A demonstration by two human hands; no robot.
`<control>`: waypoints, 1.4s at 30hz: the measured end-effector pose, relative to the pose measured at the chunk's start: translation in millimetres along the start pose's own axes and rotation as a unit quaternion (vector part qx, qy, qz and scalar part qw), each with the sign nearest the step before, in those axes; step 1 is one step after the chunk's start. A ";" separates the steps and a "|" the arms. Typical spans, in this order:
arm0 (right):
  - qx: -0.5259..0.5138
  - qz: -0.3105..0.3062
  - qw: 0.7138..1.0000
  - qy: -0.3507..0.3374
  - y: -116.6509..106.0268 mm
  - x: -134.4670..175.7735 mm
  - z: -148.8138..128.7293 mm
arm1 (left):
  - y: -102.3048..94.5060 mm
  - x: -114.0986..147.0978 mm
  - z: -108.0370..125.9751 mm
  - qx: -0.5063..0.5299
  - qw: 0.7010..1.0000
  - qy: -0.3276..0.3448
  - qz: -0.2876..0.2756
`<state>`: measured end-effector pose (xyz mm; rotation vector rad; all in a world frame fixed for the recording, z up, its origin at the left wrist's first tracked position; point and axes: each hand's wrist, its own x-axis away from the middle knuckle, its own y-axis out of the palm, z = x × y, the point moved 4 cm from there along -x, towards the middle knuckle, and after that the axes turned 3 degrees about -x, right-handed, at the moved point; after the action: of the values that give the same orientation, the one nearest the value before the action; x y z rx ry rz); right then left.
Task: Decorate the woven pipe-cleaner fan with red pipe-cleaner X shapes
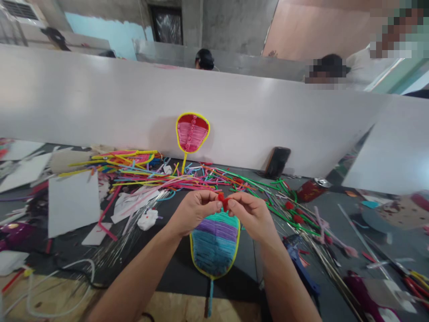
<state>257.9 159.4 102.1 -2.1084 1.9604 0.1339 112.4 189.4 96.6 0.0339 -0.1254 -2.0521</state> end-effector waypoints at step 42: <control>0.062 0.012 0.998 -0.001 1.6 -3.2 5.8 | -1.7 -2.7 0.5 -0.047 0.999 0.012 0.021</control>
<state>256.6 163.9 97.1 -2.0066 1.9398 0.0181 112.2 192.6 96.9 -0.0028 -0.0157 -2.0124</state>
